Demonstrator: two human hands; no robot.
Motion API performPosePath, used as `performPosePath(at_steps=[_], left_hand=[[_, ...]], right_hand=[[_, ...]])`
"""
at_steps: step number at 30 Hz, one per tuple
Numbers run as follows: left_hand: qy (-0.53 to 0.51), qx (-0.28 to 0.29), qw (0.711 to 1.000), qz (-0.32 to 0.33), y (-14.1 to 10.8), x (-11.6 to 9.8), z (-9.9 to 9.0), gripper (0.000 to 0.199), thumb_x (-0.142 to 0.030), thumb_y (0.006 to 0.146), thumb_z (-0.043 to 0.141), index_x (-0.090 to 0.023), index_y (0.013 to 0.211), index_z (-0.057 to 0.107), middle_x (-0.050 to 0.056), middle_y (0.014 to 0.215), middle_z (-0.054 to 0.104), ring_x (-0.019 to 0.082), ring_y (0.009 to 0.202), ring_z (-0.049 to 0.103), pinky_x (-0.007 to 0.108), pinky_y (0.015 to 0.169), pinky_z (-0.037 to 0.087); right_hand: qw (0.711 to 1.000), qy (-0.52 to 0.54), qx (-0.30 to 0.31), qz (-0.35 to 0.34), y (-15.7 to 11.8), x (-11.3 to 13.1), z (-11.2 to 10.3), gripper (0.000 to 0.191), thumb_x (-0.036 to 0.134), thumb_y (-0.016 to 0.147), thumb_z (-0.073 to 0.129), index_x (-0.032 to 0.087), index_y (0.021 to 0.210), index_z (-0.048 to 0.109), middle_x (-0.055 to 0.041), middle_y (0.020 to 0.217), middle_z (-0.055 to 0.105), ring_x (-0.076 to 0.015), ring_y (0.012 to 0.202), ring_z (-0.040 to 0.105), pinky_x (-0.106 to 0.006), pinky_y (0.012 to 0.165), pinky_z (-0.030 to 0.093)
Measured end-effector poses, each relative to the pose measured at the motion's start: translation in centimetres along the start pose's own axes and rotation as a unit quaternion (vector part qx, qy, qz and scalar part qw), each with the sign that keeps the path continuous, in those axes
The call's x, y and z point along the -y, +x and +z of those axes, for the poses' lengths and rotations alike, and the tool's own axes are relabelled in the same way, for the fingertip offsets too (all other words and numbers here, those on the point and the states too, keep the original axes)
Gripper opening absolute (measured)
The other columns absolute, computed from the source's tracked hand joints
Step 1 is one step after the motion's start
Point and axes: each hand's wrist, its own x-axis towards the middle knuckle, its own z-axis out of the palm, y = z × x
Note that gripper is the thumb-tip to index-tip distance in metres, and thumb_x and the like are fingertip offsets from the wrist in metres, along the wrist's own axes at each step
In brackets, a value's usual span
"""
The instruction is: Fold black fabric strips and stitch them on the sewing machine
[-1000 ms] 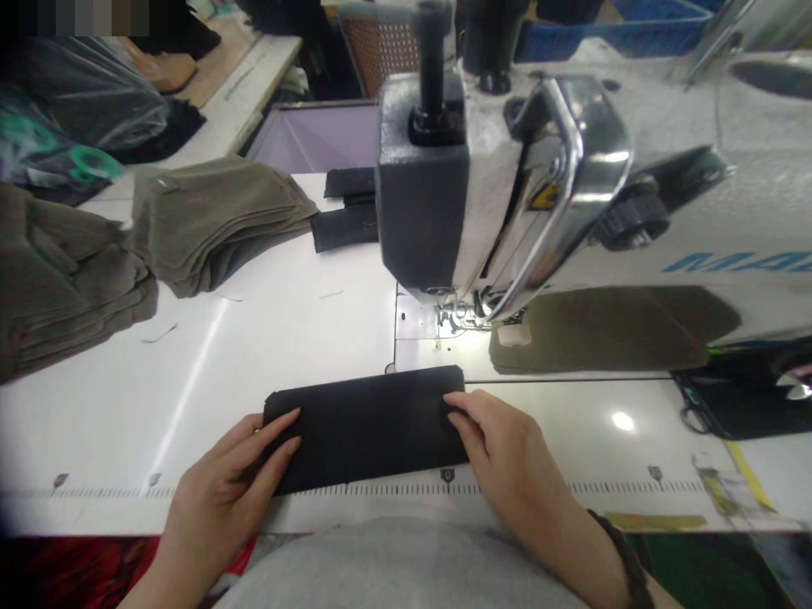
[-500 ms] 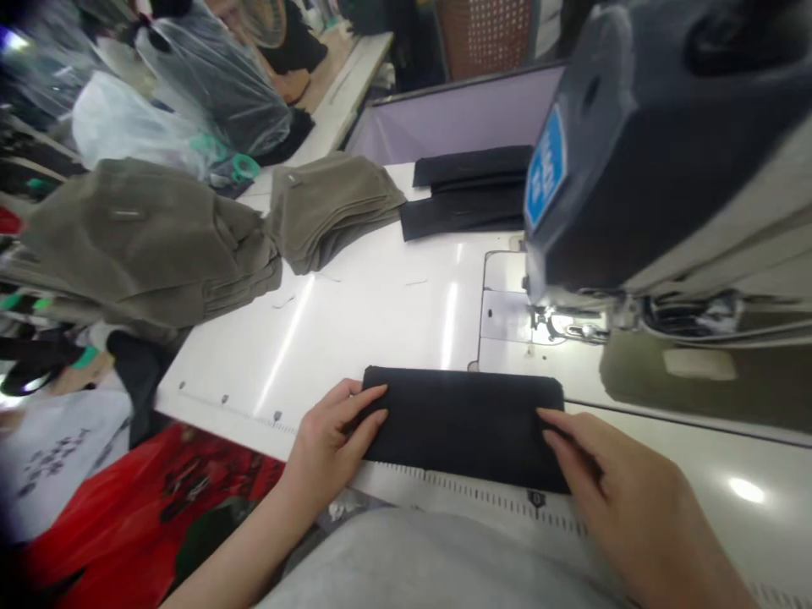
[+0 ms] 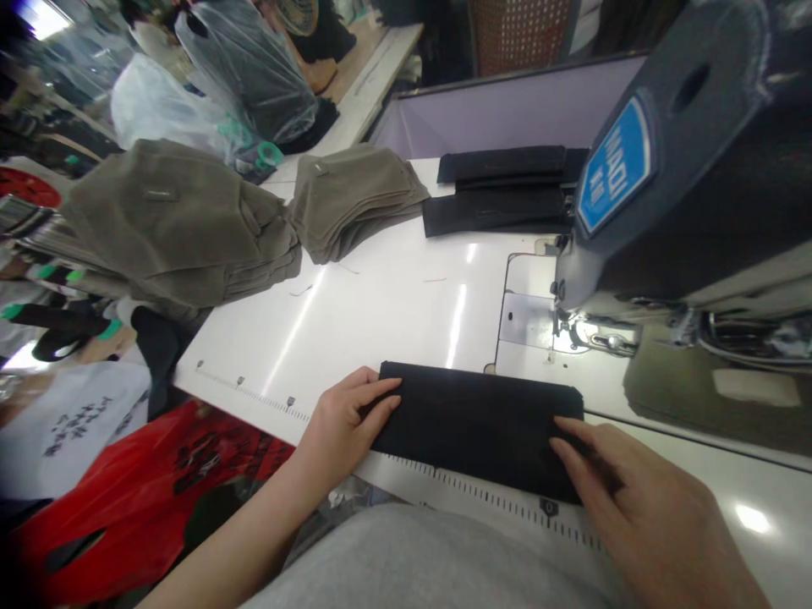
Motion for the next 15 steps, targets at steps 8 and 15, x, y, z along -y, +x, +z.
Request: performPosePath(at_steps=[8, 15], left_hand=[[0.166, 0.024, 0.958, 0.232, 0.3, -0.7, 0.2, 0.029, -0.012, 0.088, 0.034, -0.014, 0.107, 0.056, 0.013, 0.123, 0.045, 0.023, 0.112, 0.044, 0.041, 0.091, 0.045], [0.202, 0.084, 0.953, 0.211, 0.4, -3.7, 2.7, 0.045, -0.037, 0.086, 0.045, -0.004, 0.116, 0.049, 0.018, 0.117, 0.052, 0.029, 0.112, 0.047, 0.045, 0.096, 0.039]], right_hand=[[0.961, -0.155, -0.024, -0.226, 1.0, 2.0, 0.7, 0.034, 0.021, 0.087, 0.032, 0.014, 0.106, 0.059, -0.0152, 0.109, 0.058, -0.0267, 0.096, 0.057, -0.043, 0.075, 0.049], [0.938, -0.112, 0.064, -0.322, 1.3, 2.7, 2.3, 0.03, 0.018, 0.085, 0.04, 0.012, 0.109, 0.058, -0.0126, 0.119, 0.057, -0.0228, 0.112, 0.049, -0.046, 0.096, 0.038]])
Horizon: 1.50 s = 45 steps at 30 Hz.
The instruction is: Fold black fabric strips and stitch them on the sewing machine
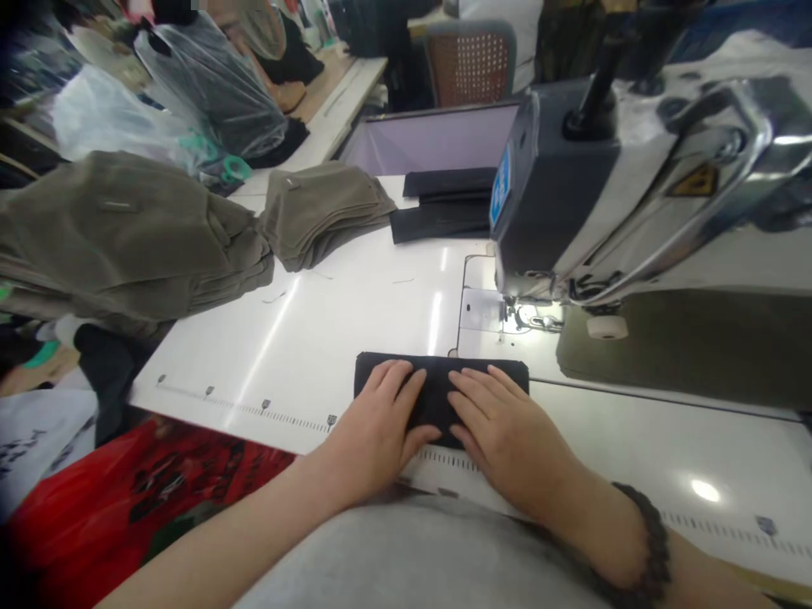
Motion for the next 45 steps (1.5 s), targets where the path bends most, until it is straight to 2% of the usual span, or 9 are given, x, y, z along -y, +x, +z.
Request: performPosePath(at_steps=[3, 7, 13, 17, 20, 25, 31, 35, 45], left_hand=[[0.022, 0.015, 1.0, -0.013, 0.2, -0.9, 1.0, 0.076, -0.056, 0.077, 0.051, -0.002, 0.129, 0.035, 0.023, 0.134, 0.036, 0.035, 0.126, 0.03, 0.051, 0.101, 0.03], [0.066, 0.01, 0.998, -0.019, -0.6, 0.8, 1.9, 0.081, -0.06, 0.079, 0.043, -0.001, 0.132, 0.029, 0.024, 0.14, 0.025, 0.034, 0.131, 0.02, 0.052, 0.103, 0.026], [0.159, -0.056, 0.98, -0.104, -3.2, 4.7, 1.4, 0.065, -0.048, 0.087, 0.037, 0.0, 0.131, 0.03, 0.026, 0.138, 0.028, 0.036, 0.128, 0.026, 0.055, 0.097, 0.033], [0.155, -0.067, 0.986, 0.004, -3.3, 3.2, 0.5, 0.04, -0.022, 0.09, 0.036, -0.011, 0.127, 0.041, 0.018, 0.136, 0.036, 0.03, 0.123, 0.038, 0.046, 0.096, 0.039], [0.123, -0.046, 0.985, 0.111, -1.6, 1.5, 0.0, 0.034, -0.014, 0.09, 0.032, -0.008, 0.117, 0.051, 0.015, 0.123, 0.053, 0.022, 0.11, 0.052, 0.034, 0.092, 0.044], [0.12, 0.01, 0.99, 0.067, 5.4, 2.0, 0.0, 0.062, -0.053, 0.087, 0.034, -0.004, 0.123, 0.045, 0.018, 0.131, 0.043, 0.029, 0.122, 0.04, 0.044, 0.1, 0.035], [0.128, 0.007, 0.984, 0.124, 12.7, 2.2, 0.1, 0.056, -0.045, 0.083, 0.05, -0.006, 0.123, 0.044, 0.019, 0.132, 0.041, 0.03, 0.123, 0.038, 0.043, 0.099, 0.033], [0.093, 0.026, 0.979, 0.181, 13.3, 0.7, 0.0, 0.032, -0.028, 0.086, 0.05, -0.008, 0.111, 0.053, 0.014, 0.119, 0.053, 0.022, 0.109, 0.051, 0.031, 0.092, 0.041], [0.057, 0.008, 0.986, 0.156, 13.5, 0.5, 0.9, 0.051, -0.042, 0.086, 0.046, -0.002, 0.117, 0.049, 0.018, 0.124, 0.048, 0.026, 0.118, 0.042, 0.035, 0.102, 0.032]], right_hand=[[1.0, -0.011, 0.009, 0.015, -0.2, 0.2, 0.7, 0.044, 0.033, 0.083, 0.049, 0.015, 0.123, 0.048, -0.0133, 0.129, 0.048, -0.0258, 0.121, 0.04, -0.051, 0.099, 0.032], [0.999, -0.027, 0.021, 0.029, -0.3, 0.3, 0.8, 0.051, 0.033, 0.082, 0.05, 0.021, 0.131, 0.04, -0.0111, 0.14, 0.034, -0.0262, 0.129, 0.026, -0.052, 0.1, 0.028], [0.998, -0.033, 0.025, 0.053, -0.2, 0.5, 0.9, 0.05, 0.03, 0.082, 0.049, 0.023, 0.131, 0.04, -0.0099, 0.14, 0.033, -0.0265, 0.13, 0.023, -0.052, 0.101, 0.026], [0.998, -0.026, 0.003, 0.065, -0.3, 0.7, 1.3, 0.046, 0.031, 0.084, 0.048, 0.025, 0.129, 0.042, -0.0071, 0.139, 0.036, -0.0243, 0.129, 0.025, -0.049, 0.102, 0.025], [0.997, -0.025, -0.01, 0.068, -0.4, 0.4, 0.7, 0.047, 0.032, 0.083, 0.048, 0.018, 0.127, 0.044, -0.0116, 0.137, 0.039, -0.0266, 0.126, 0.03, -0.049, 0.1, 0.028], [0.996, -0.005, -0.011, 0.083, -0.3, -2.2, -2.0, 0.03, 0.026, 0.086, 0.042, 0.009, 0.104, 0.06, -0.0163, 0.111, 0.057, -0.0238, 0.098, 0.053, -0.04, 0.081, 0.045], [0.999, -0.028, 0.013, -0.02, 0.1, -6.7, -2.9, 0.028, 0.027, 0.085, 0.046, 0.014, 0.103, 0.063, -0.009, 0.081, 0.057, -0.0199, 0.075, 0.052, -0.036, 0.068, 0.043], [1.0, -0.021, -0.008, -0.013, -0.5, -8.0, -2.1, 0.032, 0.031, 0.088, 0.041, 0.014, 0.106, 0.062, -0.0076, 0.077, 0.055, -0.0171, 0.07, 0.049, -0.032, 0.065, 0.04], [0.999, -0.028, -0.027, 0.034, -0.7, -8.4, -2.6, 0.033, 0.031, 0.089, 0.039, 0.013, 0.105, 0.062, -0.0075, 0.079, 0.06, -0.0159, 0.07, 0.054, -0.03, 0.065, 0.041]])
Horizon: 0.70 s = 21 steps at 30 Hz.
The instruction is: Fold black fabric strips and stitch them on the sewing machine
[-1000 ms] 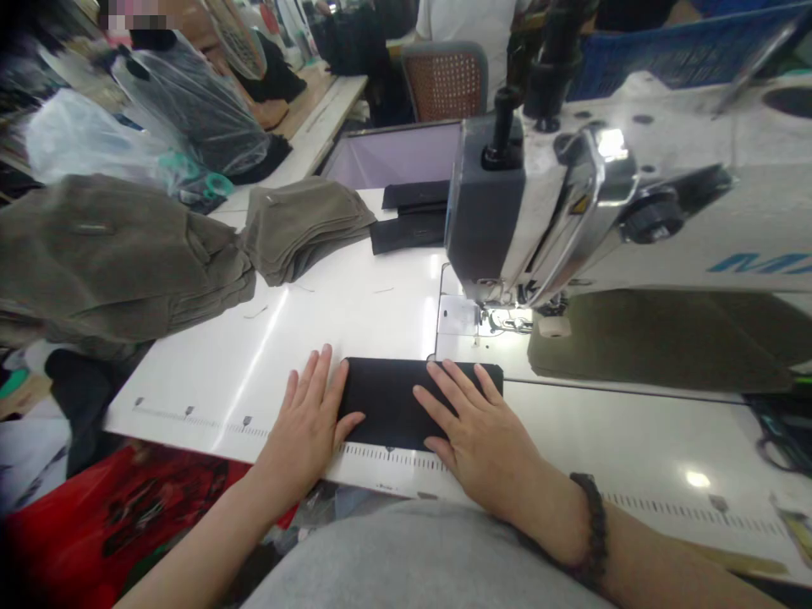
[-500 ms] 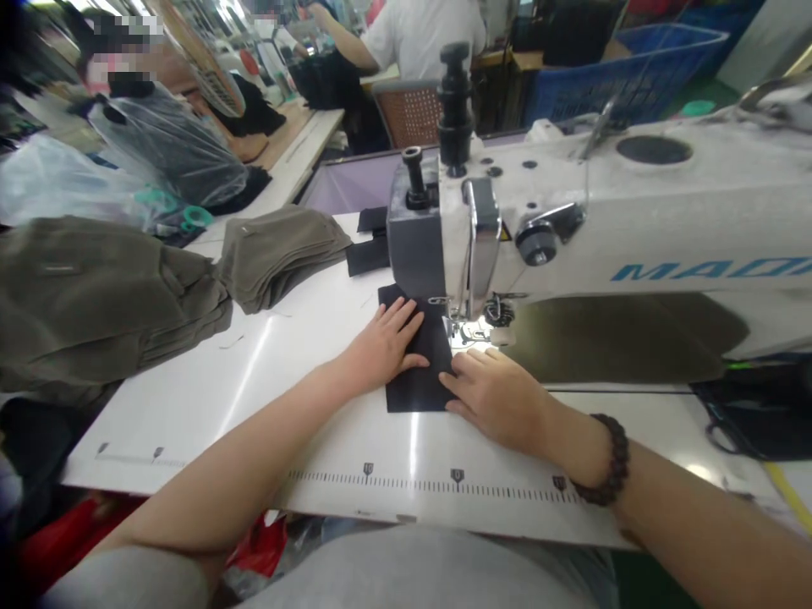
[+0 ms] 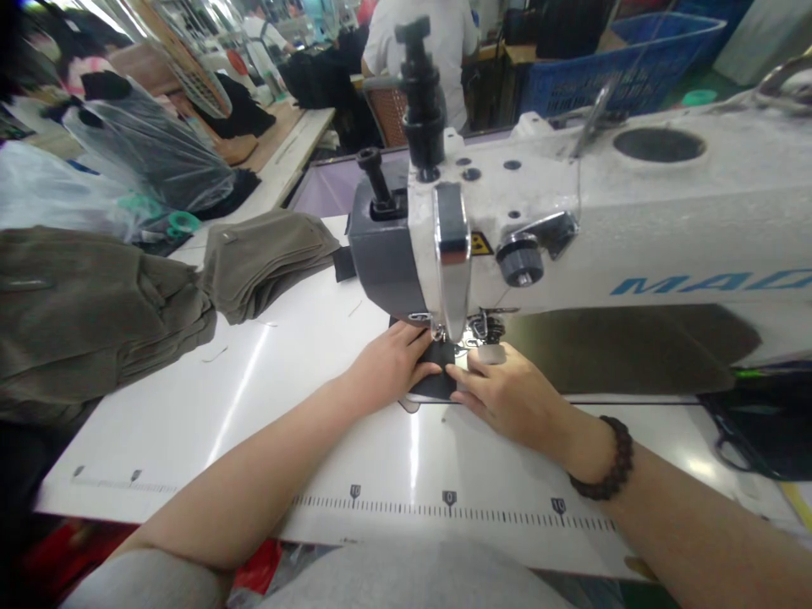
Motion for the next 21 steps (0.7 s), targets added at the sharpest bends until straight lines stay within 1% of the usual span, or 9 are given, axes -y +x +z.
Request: performPosePath(at_steps=[8, 15, 21], left_hand=[[0.006, -0.017, 1.0, -0.015, 0.01, -0.25, 0.12, 0.05, -0.042, 0.085, 0.046, -0.003, 0.115, 0.05, 0.018, 0.121, 0.05, 0.027, 0.118, 0.041, 0.035, 0.1, 0.034], [0.004, -0.008, 1.0, -0.019, 0.16, -0.08, 0.08, 0.047, -0.043, 0.086, 0.045, -0.004, 0.111, 0.052, 0.017, 0.117, 0.052, 0.027, 0.118, 0.041, 0.035, 0.097, 0.036], [0.008, -0.005, 1.0, -0.015, 0.16, 0.05, 0.12, 0.048, -0.044, 0.087, 0.043, -0.004, 0.11, 0.053, 0.018, 0.118, 0.052, 0.027, 0.119, 0.04, 0.035, 0.095, 0.039]], right_hand=[[1.0, 0.002, -0.003, 0.005, 0.04, -0.05, 0.11, 0.031, 0.029, 0.088, 0.042, 0.013, 0.104, 0.062, -0.0092, 0.082, 0.061, -0.0172, 0.072, 0.056, -0.03, 0.066, 0.042], [1.0, 0.006, -0.004, 0.009, 0.14, -0.09, 0.18, 0.031, 0.029, 0.088, 0.042, 0.013, 0.104, 0.062, -0.01, 0.082, 0.061, -0.018, 0.073, 0.056, -0.031, 0.065, 0.043], [1.0, 0.016, 0.014, 0.019, 0.16, -0.07, 0.19, 0.032, 0.029, 0.088, 0.04, 0.013, 0.107, 0.06, -0.0112, 0.087, 0.062, -0.0187, 0.077, 0.057, -0.034, 0.069, 0.044]])
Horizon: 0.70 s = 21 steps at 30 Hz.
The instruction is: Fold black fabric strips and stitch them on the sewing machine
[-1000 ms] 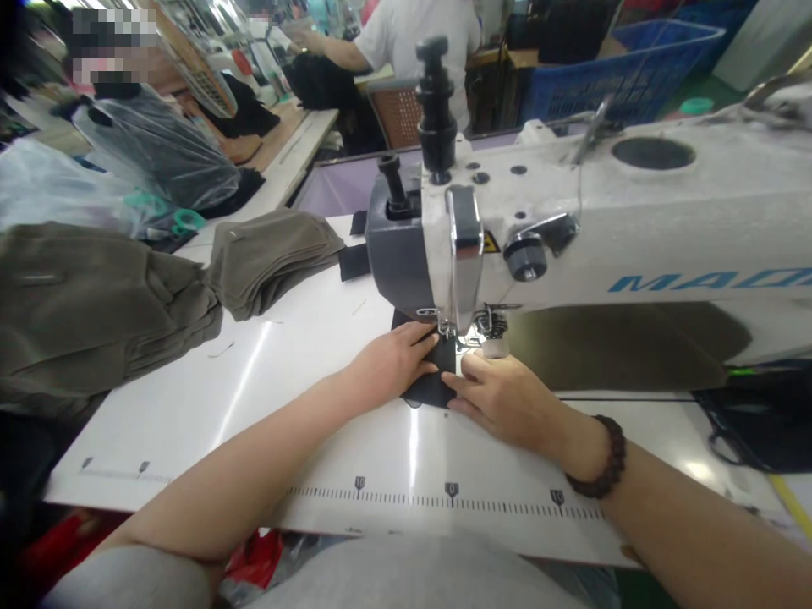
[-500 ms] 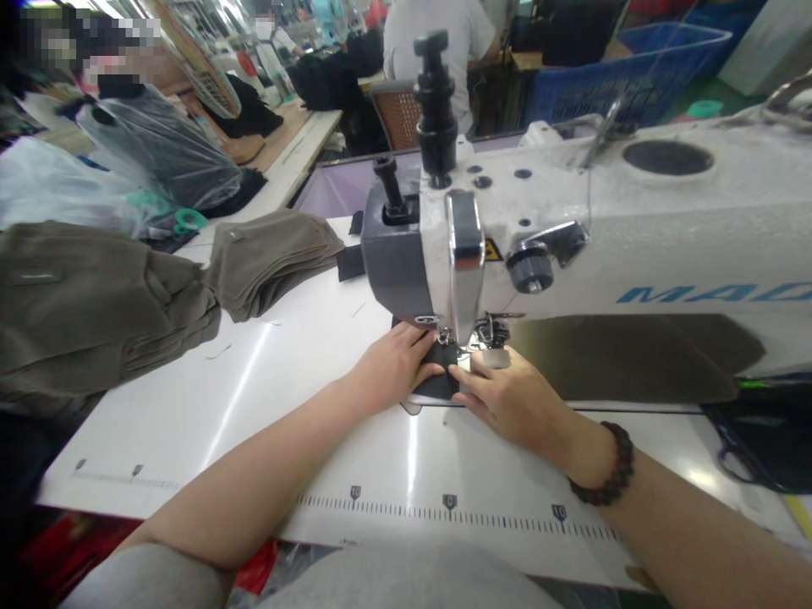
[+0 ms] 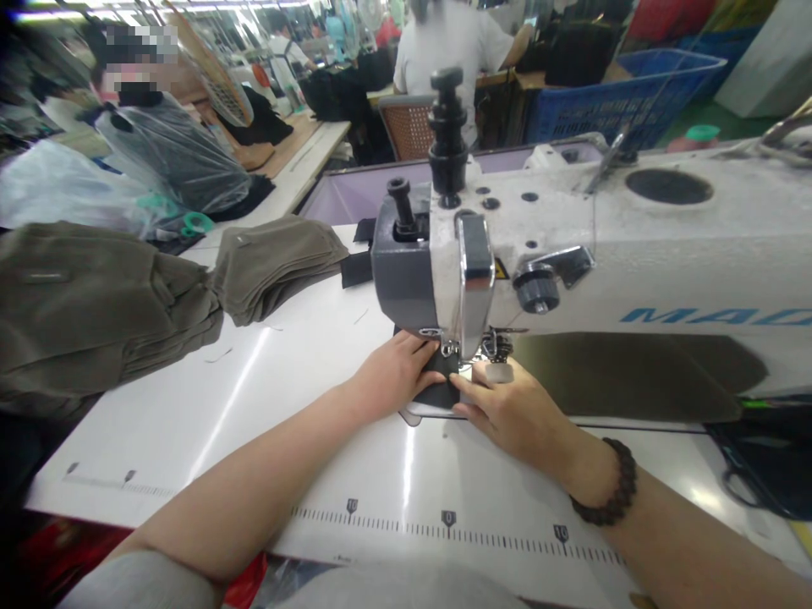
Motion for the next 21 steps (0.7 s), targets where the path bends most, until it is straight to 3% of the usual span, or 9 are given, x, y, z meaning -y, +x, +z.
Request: performPosePath(at_steps=[9, 11, 16, 21], left_hand=[[-0.009, -0.007, 1.0, -0.004, 0.3, 0.3, 0.0, 0.045, -0.043, 0.086, 0.045, -0.005, 0.108, 0.054, 0.018, 0.117, 0.052, 0.027, 0.116, 0.043, 0.037, 0.096, 0.038], [-0.01, -0.014, 1.0, 0.019, 0.1, 0.3, -0.1, 0.041, -0.04, 0.086, 0.046, -0.006, 0.106, 0.055, 0.017, 0.114, 0.054, 0.026, 0.112, 0.046, 0.037, 0.094, 0.04], [-0.047, 0.014, 0.988, 0.148, -1.2, -0.3, -0.6, 0.019, -0.02, 0.088, 0.044, -0.012, 0.095, 0.06, 0.008, 0.105, 0.059, 0.018, 0.097, 0.055, 0.03, 0.086, 0.045], [-0.059, 0.012, 0.987, 0.149, -1.6, -0.4, -0.7, 0.019, -0.016, 0.088, 0.044, -0.01, 0.096, 0.059, 0.008, 0.108, 0.059, 0.018, 0.104, 0.053, 0.027, 0.091, 0.044]], right_hand=[[1.0, 0.002, -0.01, 0.022, 0.1, -0.1, 0.1, 0.033, 0.03, 0.088, 0.042, 0.011, 0.109, 0.059, -0.0128, 0.089, 0.061, -0.0187, 0.077, 0.055, -0.033, 0.068, 0.044], [1.0, 0.009, -0.01, 0.007, 0.0, -0.1, 0.0, 0.031, 0.029, 0.088, 0.042, 0.011, 0.106, 0.06, -0.0108, 0.085, 0.061, -0.0175, 0.075, 0.055, -0.031, 0.067, 0.044], [0.998, 0.029, -0.016, -0.053, -0.3, 0.0, -0.2, 0.029, 0.028, 0.089, 0.04, 0.013, 0.096, 0.064, -0.0047, 0.071, 0.059, -0.0136, 0.065, 0.054, -0.028, 0.063, 0.042], [0.999, 0.018, -0.021, -0.043, -0.4, -0.1, 0.0, 0.031, 0.029, 0.09, 0.039, 0.013, 0.098, 0.064, -0.0051, 0.072, 0.061, -0.0139, 0.066, 0.055, -0.029, 0.065, 0.042]])
